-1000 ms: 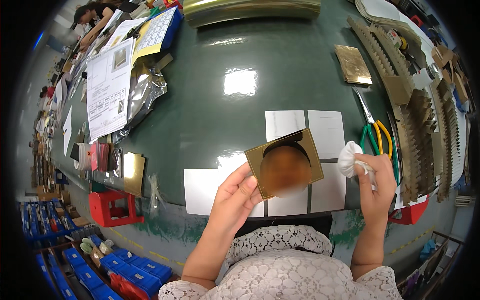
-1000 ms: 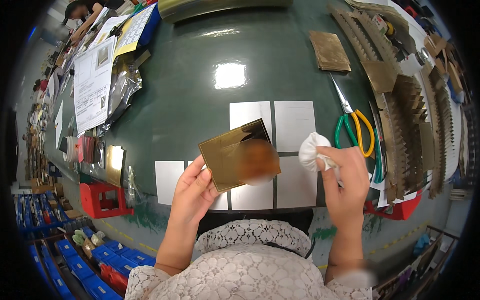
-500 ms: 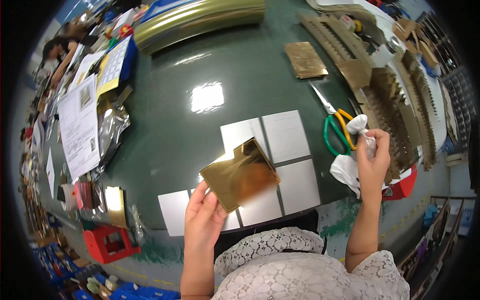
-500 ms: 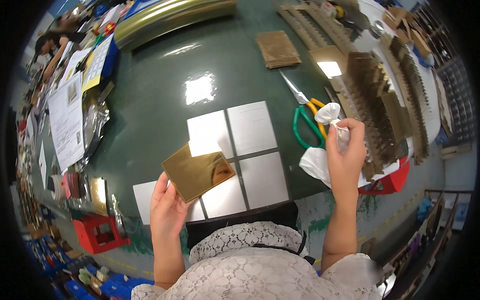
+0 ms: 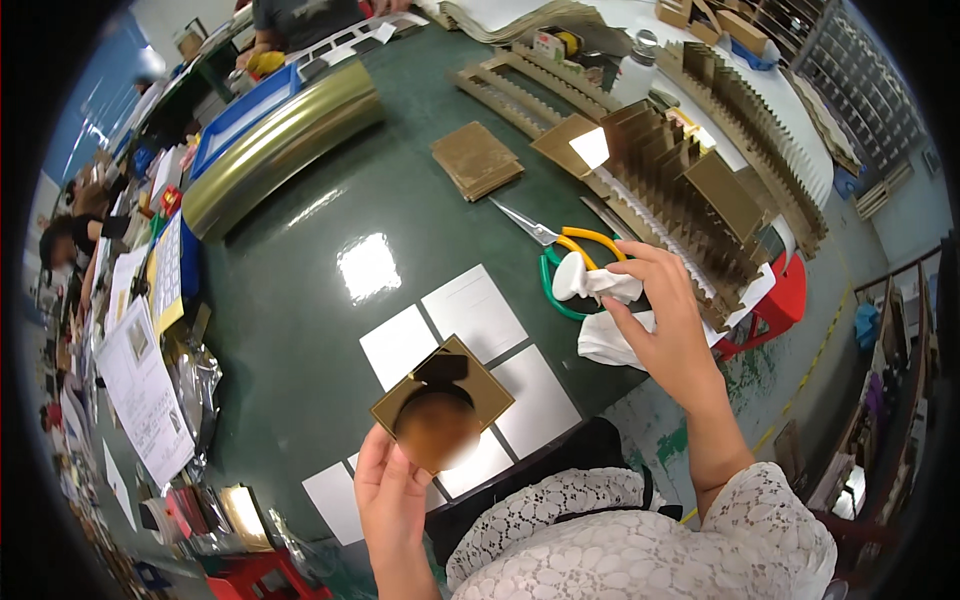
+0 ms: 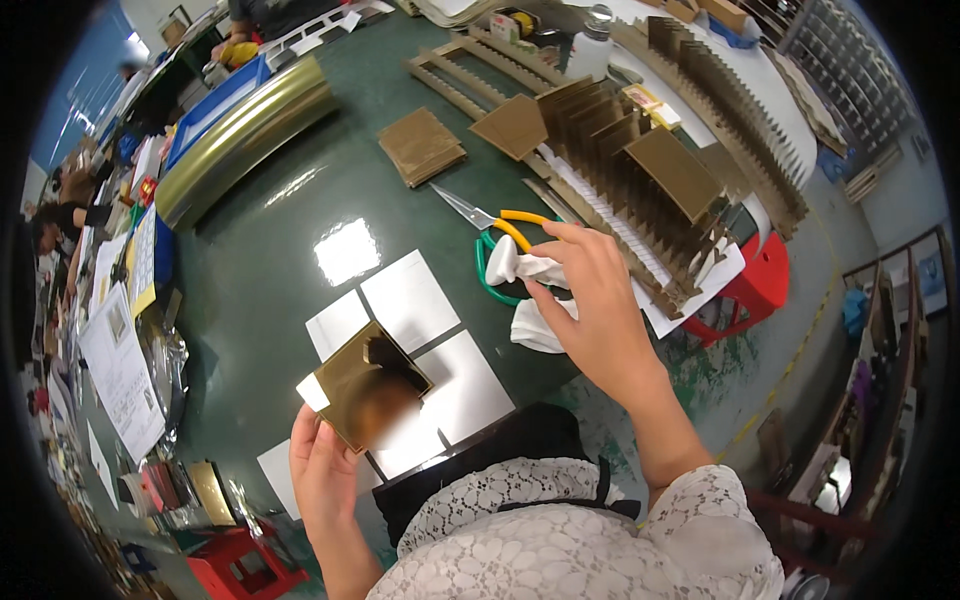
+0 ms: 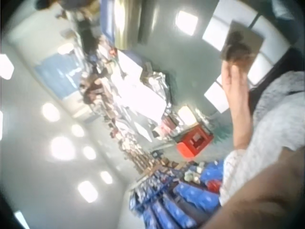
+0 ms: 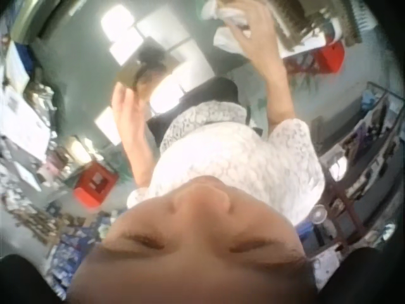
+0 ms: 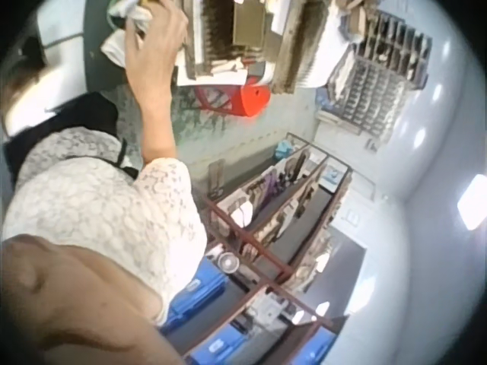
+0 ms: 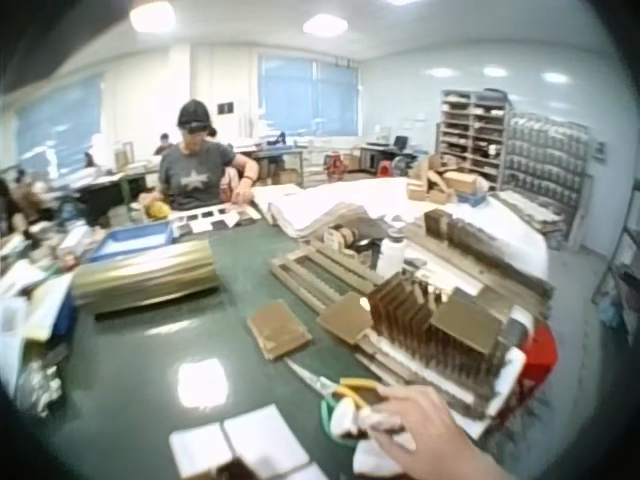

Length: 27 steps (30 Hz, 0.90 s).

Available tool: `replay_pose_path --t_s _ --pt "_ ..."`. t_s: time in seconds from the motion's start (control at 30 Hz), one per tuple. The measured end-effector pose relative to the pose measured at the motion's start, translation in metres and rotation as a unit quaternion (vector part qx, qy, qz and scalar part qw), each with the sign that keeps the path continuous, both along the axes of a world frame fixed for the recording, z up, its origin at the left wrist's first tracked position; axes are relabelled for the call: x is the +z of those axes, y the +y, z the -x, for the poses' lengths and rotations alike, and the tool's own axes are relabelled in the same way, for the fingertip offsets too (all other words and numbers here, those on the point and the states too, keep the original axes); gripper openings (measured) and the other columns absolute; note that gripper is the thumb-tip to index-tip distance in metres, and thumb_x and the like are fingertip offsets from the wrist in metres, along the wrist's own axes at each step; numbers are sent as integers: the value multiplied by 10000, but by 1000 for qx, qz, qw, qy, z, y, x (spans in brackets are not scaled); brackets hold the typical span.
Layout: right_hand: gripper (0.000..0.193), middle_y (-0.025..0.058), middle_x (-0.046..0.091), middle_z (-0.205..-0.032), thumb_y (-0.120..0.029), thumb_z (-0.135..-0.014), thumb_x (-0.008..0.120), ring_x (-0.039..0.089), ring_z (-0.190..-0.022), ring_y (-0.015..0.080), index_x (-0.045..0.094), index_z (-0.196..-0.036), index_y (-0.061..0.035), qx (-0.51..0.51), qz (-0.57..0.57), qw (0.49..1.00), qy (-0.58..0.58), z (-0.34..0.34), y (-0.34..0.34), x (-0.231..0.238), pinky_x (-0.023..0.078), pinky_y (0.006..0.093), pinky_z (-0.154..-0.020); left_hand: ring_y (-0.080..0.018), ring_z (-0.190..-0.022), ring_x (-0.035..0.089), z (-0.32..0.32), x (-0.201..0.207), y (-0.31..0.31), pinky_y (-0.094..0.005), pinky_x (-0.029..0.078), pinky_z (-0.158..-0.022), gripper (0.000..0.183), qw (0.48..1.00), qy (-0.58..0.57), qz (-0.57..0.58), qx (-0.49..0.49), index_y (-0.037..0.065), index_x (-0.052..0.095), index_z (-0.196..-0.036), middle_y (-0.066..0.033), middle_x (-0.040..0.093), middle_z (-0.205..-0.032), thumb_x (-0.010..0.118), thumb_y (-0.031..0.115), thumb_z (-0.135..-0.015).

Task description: The person cleans small square mirrors with a white cloth, wiping both sides of each piece. They repeatedly pick up mirrors from a stack, wipe them, and place them back down. The person also puts on a yellow finger cot and uses a spray bottle to apply liquid to the cloth before continuing to wipe the mirrors.

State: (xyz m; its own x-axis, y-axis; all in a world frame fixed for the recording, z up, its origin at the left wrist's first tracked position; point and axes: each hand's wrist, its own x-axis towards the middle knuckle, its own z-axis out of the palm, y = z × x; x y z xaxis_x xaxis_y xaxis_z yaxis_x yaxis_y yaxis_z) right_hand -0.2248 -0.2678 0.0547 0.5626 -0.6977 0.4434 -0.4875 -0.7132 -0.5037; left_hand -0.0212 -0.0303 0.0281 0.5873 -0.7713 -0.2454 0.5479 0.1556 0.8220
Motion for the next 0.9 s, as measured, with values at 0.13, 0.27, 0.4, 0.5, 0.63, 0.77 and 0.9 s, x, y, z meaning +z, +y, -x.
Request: replay_pose_path --t_s 0.13,0.27,0.4,0.5,0.63,0.77,0.9 --pt "317 141 581 -1240 -12 -817 698 541 -1122 333 596 -1116 -33 -29 41 997 -59 18 0 0 421 405 -973 -220 -1133 625 -8 9 -10 -333 555 -913 411 1000 -1 -18 -1 -40 427 -1375 -148 603 -1258 508 77 -989" --pt "323 153 598 -1197 27 -812 687 565 -1063 327 599 -1119 -20 -96 115 984 -101 39 -3 2 444 395 -934 -218 -1112 632 -22 22 -31 -338 549 -923 411 999 -12 -31 -26 -51 430 -1368 -159 611 -1240 506 86 -988" --pt "332 146 591 -1207 47 -819 668 559 -1082 306 597 -1138 -13 -136 147 972 -119 58 -9 6 429 384 -953 -206 -1092 635 -26 40 -69 -324 550 -900 400 994 -35 -56 -83 -48 447 -1357 -147 619 -1220 510 82 -984" --pt "333 148 602 -1196 59 -818 664 564 -1082 301 597 -1136 -11 -144 169 967 -123 66 -11 6 419 382 -966 -195 -1065 635 -30 32 -106 -315 546 -886 404 990 -39 -86 -101 -46 453 -1355 -136 625 -1198 523 82 -978" --pt "343 155 609 -1184 74 -814 658 565 -1087 302 592 -1141 -9 -143 169 966 -131 72 -12 2 422 387 -964 -185 -1038 634 -35 19 -151 -308 533 -892 400 984 -62 -110 -128 -47 458 -1343 -124 632 -1169 534 83 -972" --pt "352 153 609 -1182 83 -809 657 570 -1077 299 590 -1142 -8 -151 175 964 -133 76 -17 2 428 384 -954 -187 -1018 637 -31 7 -189 -312 528 -897 383 979 -69 -120 -152 -59 458 -1319 -122 634 -1147 531 74 -968" --pt "349 154 610 -1178 91 -807 653 573 -1067 298 588 -1138 -3 -154 183 962 -128 80 -20 3 433 383 -944 -190 -999 644 -32 2 -212 -302 539 -867 356 980 -71 -112 -148 -66 469 -1292 -132 634 -1137 526 52 -962"
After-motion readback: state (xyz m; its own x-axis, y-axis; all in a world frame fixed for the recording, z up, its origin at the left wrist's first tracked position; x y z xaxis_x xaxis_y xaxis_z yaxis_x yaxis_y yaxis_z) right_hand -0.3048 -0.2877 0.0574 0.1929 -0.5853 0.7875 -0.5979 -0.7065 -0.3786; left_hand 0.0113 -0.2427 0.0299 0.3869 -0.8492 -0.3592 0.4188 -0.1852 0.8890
